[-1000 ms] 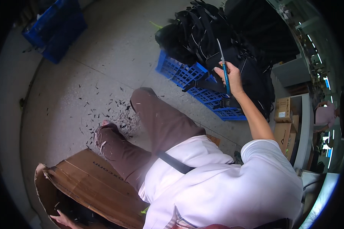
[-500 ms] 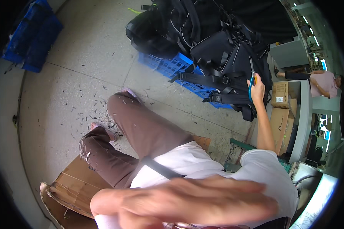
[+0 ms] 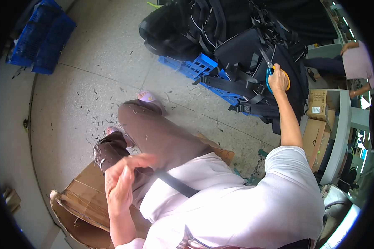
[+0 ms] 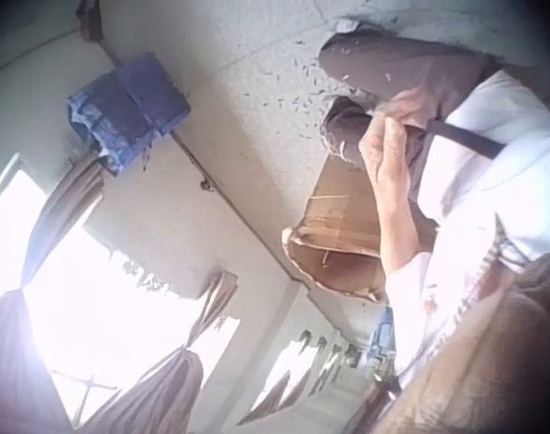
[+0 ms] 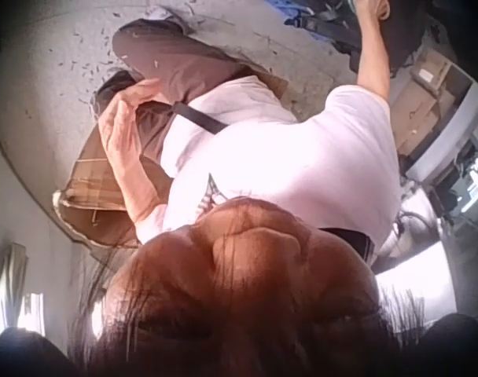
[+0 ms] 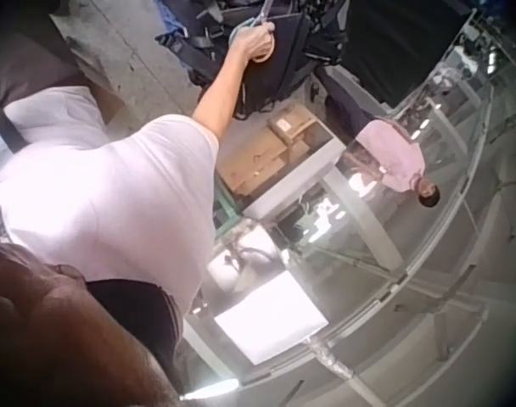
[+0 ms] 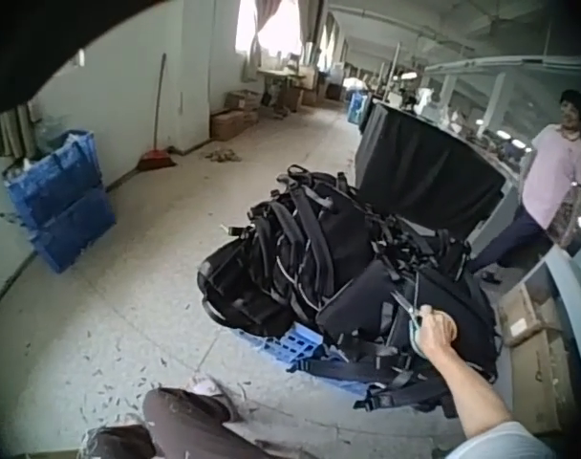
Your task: Trimming the excess material or edges from black bags using scissors.
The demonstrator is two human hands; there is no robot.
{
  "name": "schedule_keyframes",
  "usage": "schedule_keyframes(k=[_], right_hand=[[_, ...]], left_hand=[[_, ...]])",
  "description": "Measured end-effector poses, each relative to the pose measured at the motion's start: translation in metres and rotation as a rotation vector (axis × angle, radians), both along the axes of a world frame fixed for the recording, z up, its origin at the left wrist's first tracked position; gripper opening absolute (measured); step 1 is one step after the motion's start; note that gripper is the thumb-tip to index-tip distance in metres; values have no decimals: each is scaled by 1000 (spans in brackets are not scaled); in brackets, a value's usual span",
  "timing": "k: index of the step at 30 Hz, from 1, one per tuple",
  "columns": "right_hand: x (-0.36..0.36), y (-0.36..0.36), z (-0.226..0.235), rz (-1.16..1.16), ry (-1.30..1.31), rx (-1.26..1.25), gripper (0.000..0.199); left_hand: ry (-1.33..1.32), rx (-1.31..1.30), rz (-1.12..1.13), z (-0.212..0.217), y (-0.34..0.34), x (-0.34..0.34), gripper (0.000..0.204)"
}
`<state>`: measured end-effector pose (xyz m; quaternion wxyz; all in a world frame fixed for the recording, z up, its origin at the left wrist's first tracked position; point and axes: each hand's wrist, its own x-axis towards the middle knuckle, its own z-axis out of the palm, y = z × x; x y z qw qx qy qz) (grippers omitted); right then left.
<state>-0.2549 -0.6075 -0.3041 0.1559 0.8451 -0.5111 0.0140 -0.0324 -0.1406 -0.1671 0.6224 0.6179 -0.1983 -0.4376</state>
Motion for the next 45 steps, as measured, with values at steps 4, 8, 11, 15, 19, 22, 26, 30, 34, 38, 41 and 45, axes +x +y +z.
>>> schedule_keyframes(k=[4, 8, 11, 15, 19, 22, 26, 30, 34, 38, 41, 45], right_hand=[[15, 27, 51, 109, -421, 80, 31], [59, 144, 118, 465, -718, 294, 36], [85, 234, 136, 878, -740, 528, 53], [107, 318, 122, 1330, -759, 558, 46], [130, 367, 106, 1375, -776, 956, 40], [135, 362, 119, 1423, -763, 1121, 38], [155, 293, 145, 1063, -999, 1107, 42], [191, 222, 140, 976, -1198, 640, 36], [224, 192, 129, 1030, -1236, 1085, 44], [226, 233, 100, 1069, -1044, 1714, 42], [218, 258, 97, 1035, -945, 1753, 37], [206, 272, 105, 992, -932, 1824, 41]], left_hand=[[1, 261, 63, -34, 11, 8, 46], [86, 109, 113, -42, -30, 32, 51], [365, 2, 251, -42, -66, 50, 50], [466, 170, 318, -62, -73, 77, 32], [441, 116, 367, -76, 0, 83, 39], [299, -11, 532, -77, 63, 71, 51], [106, -157, 670, -76, 148, 69, 60], [9, -344, 560, -89, 273, 84, 68], [-3, -310, 491, -90, 288, 94, 69], [-77, -53, 548, -73, 284, 77, 69], [-135, 154, 621, -48, 284, 59, 69], [-281, 478, 639, 15, 237, 57, 35]])
